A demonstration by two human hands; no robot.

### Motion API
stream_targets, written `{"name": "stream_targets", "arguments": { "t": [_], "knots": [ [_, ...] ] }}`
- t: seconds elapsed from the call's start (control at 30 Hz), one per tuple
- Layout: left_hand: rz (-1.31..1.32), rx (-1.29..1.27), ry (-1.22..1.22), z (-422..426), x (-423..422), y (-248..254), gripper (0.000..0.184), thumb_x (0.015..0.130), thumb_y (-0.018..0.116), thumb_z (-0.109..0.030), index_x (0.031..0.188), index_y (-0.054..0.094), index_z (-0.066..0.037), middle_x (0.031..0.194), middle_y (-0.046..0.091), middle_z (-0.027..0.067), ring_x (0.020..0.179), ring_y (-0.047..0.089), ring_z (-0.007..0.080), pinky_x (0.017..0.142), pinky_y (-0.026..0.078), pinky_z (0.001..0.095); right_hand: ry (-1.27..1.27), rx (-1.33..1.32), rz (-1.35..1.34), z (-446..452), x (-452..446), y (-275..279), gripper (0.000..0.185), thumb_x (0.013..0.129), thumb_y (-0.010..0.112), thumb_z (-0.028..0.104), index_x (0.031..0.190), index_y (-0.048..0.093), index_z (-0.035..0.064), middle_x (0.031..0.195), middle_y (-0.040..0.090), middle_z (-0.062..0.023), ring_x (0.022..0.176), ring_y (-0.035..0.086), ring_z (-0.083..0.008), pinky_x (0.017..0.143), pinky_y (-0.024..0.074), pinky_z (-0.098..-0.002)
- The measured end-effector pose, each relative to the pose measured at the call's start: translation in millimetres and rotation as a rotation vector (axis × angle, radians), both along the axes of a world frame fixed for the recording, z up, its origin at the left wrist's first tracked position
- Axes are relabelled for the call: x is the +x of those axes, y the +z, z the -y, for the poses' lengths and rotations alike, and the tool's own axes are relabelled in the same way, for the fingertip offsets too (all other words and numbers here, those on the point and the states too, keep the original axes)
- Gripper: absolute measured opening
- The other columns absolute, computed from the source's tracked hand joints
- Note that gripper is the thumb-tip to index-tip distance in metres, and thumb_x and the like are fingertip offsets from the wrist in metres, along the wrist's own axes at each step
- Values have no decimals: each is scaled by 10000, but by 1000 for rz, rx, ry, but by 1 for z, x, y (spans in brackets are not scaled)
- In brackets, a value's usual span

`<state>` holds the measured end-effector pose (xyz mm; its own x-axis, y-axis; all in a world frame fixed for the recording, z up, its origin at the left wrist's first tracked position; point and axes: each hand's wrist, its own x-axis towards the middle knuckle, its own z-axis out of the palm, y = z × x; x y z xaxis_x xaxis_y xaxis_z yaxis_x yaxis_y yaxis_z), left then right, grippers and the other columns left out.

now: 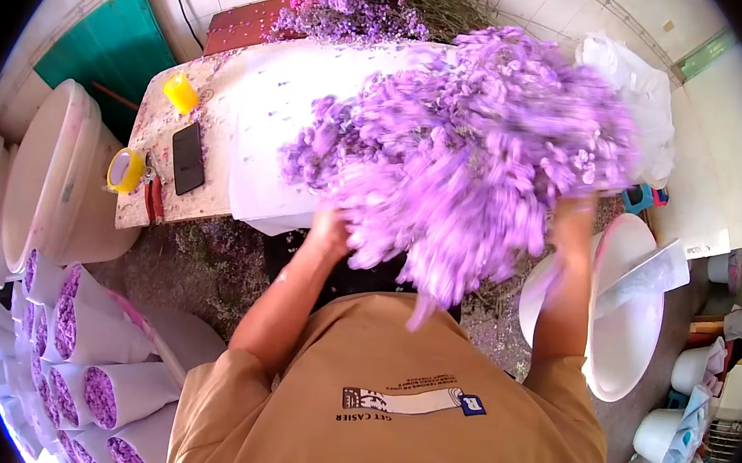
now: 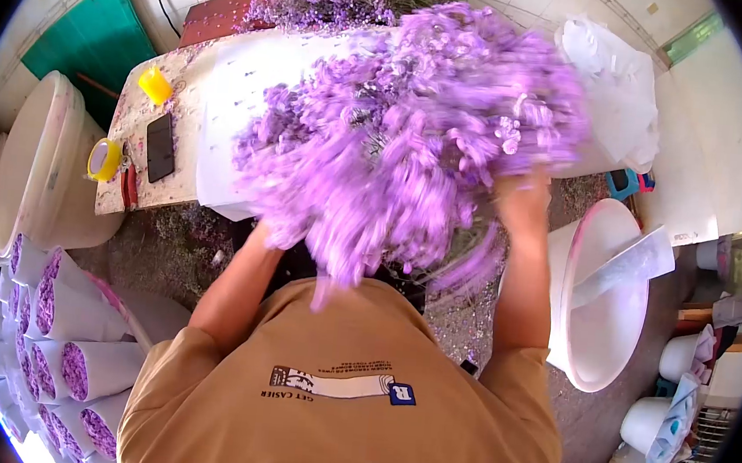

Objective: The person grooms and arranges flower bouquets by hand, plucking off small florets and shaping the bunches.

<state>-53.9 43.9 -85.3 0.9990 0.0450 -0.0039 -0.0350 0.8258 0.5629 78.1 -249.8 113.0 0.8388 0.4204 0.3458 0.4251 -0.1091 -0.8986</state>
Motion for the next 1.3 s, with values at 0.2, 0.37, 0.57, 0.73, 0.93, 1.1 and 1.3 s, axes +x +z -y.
{"name": "stream_targets", "arguments": {
  "t": [0.2, 0.37, 0.57, 0.73, 0.93, 1.1, 1.3],
  "knots": [
    [-309, -84, 116, 5, -33, 51, 515, 949, 609, -173, 1413, 459, -8, 1353, 560, 191, 1176, 591, 338, 1038, 471, 465, -110, 30, -25, -38, 26, 1, 383, 765, 644, -89, 1136, 651, 4, 1021, 702, -64, 944, 640, -165, 864, 505, -321],
    [-181, 211, 325, 37, -53, 47, 437, 933, 692, -167, 1319, 538, -30, 1199, 637, 64, 1108, 612, 212, 986, 483, 381, 69, -63, -145, -66, 50, -30, 383, 822, 700, 0, 1201, 644, -13, 1013, 700, -95, 967, 656, -197, 837, 511, -354],
    [-421, 143, 292, 32, -65, 59, 410, 868, 664, -14, 1263, 561, -50, 1151, 661, 65, 1045, 631, 205, 879, 495, 363, 107, -409, -98, -78, 87, -64, 453, 833, 649, -45, 1280, 577, -61, 1023, 701, -122, 924, 658, -174, 788, 518, -316],
    [-478, 85, 295, 17, -60, 47, 348, 916, 581, -69, 1262, 556, -41, 1165, 656, 76, 1049, 633, 224, 836, 513, 394, -89, -179, -135, -66, 105, -67, 654, 828, 727, 21, 1427, 470, -28, 1210, 670, -173, 1043, 658, -217, 885, 516, -336],
    [-528, 295, 232, 14, -60, 60, 419, 900, 584, -72, 1316, 538, -96, 1243, 630, 67, 1110, 595, 238, 868, 477, 426, -208, -110, 100, -39, 31, -25, 537, 872, 736, 63, 1363, 533, -17, 1167, 685, -160, 1039, 664, -198, 906, 513, -301],
    [-508, 389, 202, 11, -56, 57, 413, 907, 620, -123, 1313, 551, -88, 1239, 635, 60, 1100, 598, 222, 868, 483, 410, 262, -184, 252, -77, -68, 4, 171, 885, 713, 7, 1055, 715, -14, 918, 751, -105, 841, 716, -148, 729, 570, -280],
    [-434, 1130, 119, -30, -89, 80, 395, 887, 717, -189, 1206, 615, 22, 1010, 706, 109, 912, 656, 184, 825, 516, 339, 59, -438, 654, -106, -59, -27, 473, 833, 742, 121, 1274, 592, 35, 1250, 644, -153, 1129, 625, -343, 953, 513, -420]
  ]
}}
